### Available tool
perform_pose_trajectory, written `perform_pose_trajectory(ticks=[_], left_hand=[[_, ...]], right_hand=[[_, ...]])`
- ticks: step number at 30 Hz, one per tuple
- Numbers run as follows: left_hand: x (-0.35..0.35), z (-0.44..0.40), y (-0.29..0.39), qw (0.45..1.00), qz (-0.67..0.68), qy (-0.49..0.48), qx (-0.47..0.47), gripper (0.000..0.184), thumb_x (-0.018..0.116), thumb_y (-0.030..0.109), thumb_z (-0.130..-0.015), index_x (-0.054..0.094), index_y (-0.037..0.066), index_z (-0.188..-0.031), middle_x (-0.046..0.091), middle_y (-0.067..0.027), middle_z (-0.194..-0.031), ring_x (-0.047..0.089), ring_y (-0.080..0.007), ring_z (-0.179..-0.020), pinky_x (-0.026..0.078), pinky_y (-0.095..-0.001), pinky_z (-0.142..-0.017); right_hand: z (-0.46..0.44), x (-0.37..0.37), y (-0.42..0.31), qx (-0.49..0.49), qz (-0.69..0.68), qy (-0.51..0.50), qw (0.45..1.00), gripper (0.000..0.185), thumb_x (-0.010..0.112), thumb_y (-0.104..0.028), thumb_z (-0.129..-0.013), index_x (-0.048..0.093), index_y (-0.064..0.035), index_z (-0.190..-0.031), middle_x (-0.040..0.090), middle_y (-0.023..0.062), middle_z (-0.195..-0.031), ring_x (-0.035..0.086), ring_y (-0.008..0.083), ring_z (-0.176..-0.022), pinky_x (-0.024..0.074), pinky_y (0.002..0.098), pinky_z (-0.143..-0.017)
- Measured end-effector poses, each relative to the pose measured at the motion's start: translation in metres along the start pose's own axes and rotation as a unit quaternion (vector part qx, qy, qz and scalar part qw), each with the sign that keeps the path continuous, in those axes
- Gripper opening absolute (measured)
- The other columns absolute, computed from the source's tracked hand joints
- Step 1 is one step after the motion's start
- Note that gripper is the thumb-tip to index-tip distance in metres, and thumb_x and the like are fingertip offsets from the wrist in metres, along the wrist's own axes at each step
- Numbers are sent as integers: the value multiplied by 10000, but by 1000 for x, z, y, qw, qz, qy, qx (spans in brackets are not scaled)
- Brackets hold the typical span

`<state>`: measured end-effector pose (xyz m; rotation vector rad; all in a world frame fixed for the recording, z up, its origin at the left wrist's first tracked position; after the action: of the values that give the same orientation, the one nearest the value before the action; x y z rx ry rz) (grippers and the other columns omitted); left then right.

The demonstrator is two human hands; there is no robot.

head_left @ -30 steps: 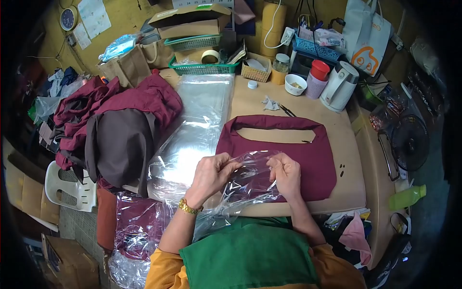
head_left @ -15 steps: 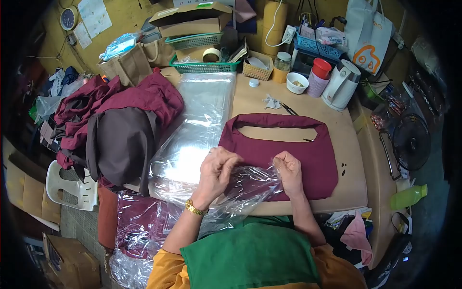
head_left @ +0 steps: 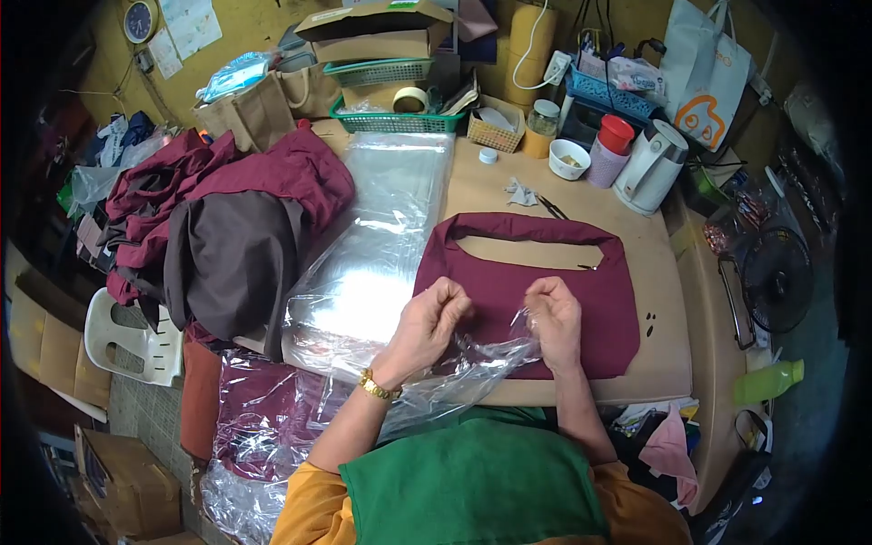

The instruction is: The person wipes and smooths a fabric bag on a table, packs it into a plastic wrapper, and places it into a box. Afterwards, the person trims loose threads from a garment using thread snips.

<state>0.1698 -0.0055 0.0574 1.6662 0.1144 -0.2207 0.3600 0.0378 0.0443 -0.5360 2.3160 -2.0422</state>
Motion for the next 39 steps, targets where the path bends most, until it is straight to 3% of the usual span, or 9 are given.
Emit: perform_pose_trajectory(ticks=[3, 10, 12, 16, 20, 29, 34, 36, 39], left_hand=[[17, 4, 50, 981, -40, -30, 187, 509, 721, 108, -884, 504, 20, -1336, 681, -37, -894, 648, -129, -910, 503, -302, -847], [50, 15, 1, 966, 124, -215, -74, 366, 764, 125, -859, 622, 29, -1182, 620, 6, -786, 577, -109, -749, 486, -298, -779], [48, 21, 37, 965, -32, -190, 180, 337, 752, 119, -869, 618, 29, -1165, 623, -26, -905, 592, -116, -862, 486, -312, -828], [40, 13, 53, 980, -9, -47, 193, 504, 755, 123, -869, 544, -1, -1309, 652, -65, -1024, 605, -123, -928, 488, -310, -870], [65, 24, 29, 958, 219, -177, -50, 492, 720, 73, -894, 511, -2, -1333, 604, 6, -793, 547, -42, -673, 455, -222, -617], [7, 78, 3, 917, 121, -378, -28, 235, 780, 130, -854, 655, -24, -979, 714, -85, -888, 637, -122, -735, 497, -258, -649], [-93, 49, -49, 848, 529, 4, 30, 374, 751, 189, -861, 628, -37, -1131, 690, -171, -1023, 670, -210, -864, 514, -275, -674], [-96, 54, -30, 780, 625, 21, 30, 370, 740, 205, -867, 619, -35, -1121, 685, -163, -1025, 666, -212, -895, 517, -290, -692], [-60, 57, -8, 962, 122, -243, 10, 300, 697, 221, -914, 626, -12, -1089, 655, -55, -983, 591, -124, -806, 480, -260, -823]], right_hand=[[5, 23, -10, -5, -26, -13, 1000, 114, 621, -27, -960, 545, -20, -1045, 601, -22, -740, 504, 26, -581, 389, 184, -527], [-3, -15, -37, -136, 98, 143, 975, 179, 582, -142, -1011, 578, -37, -866, 507, -58, -639, 412, 11, -503, 306, 185, -448], [-4, -23, -41, -158, 117, 152, 969, 191, 582, -156, -1012, 571, -41, -860, 488, -67, -650, 397, 8, -520, 300, 189, -463], [9, 15, -41, -167, 193, 103, 961, 206, 622, -153, -985, 580, -10, -843, 539, -15, -665, 465, 56, -606, 401, 250, -532], [5, 7, -53, -234, 232, 139, 934, 202, 615, -151, -987, 583, 2, -859, 558, 6, -686, 489, 78, -616, 427, 268, -546], [-1, -182, -50, -127, 212, 342, 907, 255, 573, -203, -1007, 572, -32, -818, 516, -25, -668, 464, 57, -603, 369, 227, -509], [33, -44, -18, 143, 220, -347, 900, 82, 683, -68, -781, 630, -8, -797, 663, 95, -738, 588, 137, -626, 468, 271, -577], [35, -23, -33, 52, 230, -379, 895, 61, 682, -59, -786, 638, -28, -759, 668, 70, -805, 650, 157, -763, 521, 283, -744], [6, -113, -44, -97, -181, 40, 978, 61, 591, -71, -872, 594, -63, -811, 650, 82, -891, 630, 211, -736, 510, 361, -688]])
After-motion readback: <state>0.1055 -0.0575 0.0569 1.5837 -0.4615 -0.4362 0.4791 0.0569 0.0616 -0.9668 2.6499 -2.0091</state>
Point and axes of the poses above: each hand's wrist, its own z-axis away from the middle knuckle, its own x-axis out of the palm, y = z × x, the point moved 9 cm from there along -z, towards the middle knuckle
